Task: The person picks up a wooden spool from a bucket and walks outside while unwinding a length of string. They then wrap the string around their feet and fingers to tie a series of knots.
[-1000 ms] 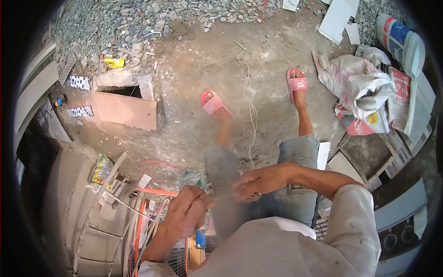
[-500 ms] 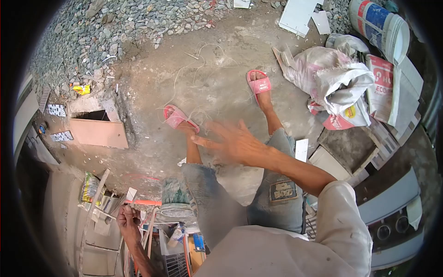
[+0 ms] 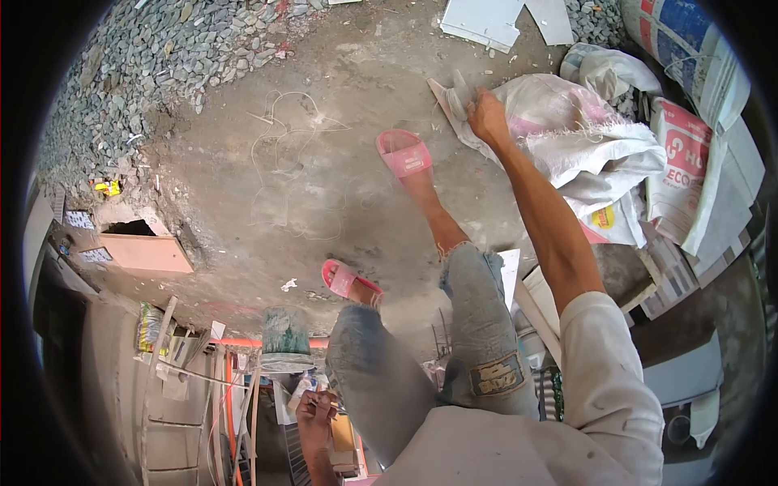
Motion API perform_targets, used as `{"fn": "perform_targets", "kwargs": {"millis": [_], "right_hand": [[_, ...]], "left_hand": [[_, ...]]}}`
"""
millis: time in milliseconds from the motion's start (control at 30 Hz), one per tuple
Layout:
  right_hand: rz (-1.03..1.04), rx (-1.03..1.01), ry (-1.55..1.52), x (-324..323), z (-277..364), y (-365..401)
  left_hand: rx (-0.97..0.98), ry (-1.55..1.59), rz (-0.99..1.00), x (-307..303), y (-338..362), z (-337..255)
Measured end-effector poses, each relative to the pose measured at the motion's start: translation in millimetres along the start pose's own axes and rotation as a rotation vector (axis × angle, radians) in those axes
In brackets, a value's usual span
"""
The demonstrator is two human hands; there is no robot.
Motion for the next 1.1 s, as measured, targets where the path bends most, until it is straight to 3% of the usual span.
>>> {"fn": "perform_targets", "kwargs": {"millis": [33,133,200,267,367,467,533,600,667,800,900,1033,1100], "right_hand": [[0.015,0.034,-0.023,5,0,0],[0.092,0.108,-0.080,8,6,1],[0.152,0.143,-0.111,-6,23,2],[0.241,0.175,-0.275,-32,49,24],[0.426,0.205,-0.396,-94,103,72],[0.462,0.027,-0.416,-179,178,119],[0.449,-0.073,-0.500,-224,220,148],[0.503,-0.121,-0.497,-267,255,179],[0.513,-0.192,-0.584,-280,263,211],[0.486,-0.228,-0.780,-327,293,257],[0.712,-0.002,-0.995,-357,298,305],[1.003,-0.384,-0.690,-415,303,363],[1.044,-0.248,-0.885,-450,314,391]], "left_hand": [[0.027,0.108,0.017,17,-7,5],[0.116,-0.036,-0.053,54,-13,2],[0.073,0.209,0.054,81,-15,3],[0.099,0.311,0.169,103,-14,2],[0.189,0.111,0.149,132,7,-24],[0.367,0.231,0.206,143,15,-49],[0.617,0.061,0.083,151,42,-90],[1.239,-0.165,-0.158,154,89,-132],[1.307,-0.136,-0.145,157,125,-138],[1.282,-0.206,-0.023,132,174,-106],[1.449,-0.142,-0.225,88,239,-83],[1.524,-0.172,-0.471,30,308,-73],[1.559,-0.314,-0.553,15,312,-82]]}}
Point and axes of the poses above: each hand's wrist, its own y-axis away from the middle knuckle, its own x-axis out of the palm, z = x × y, the point moved 6 cm from there along -y, towards the middle knuckle, and after that the axes turned 9 degrees about -z, right-handed, at the moved point
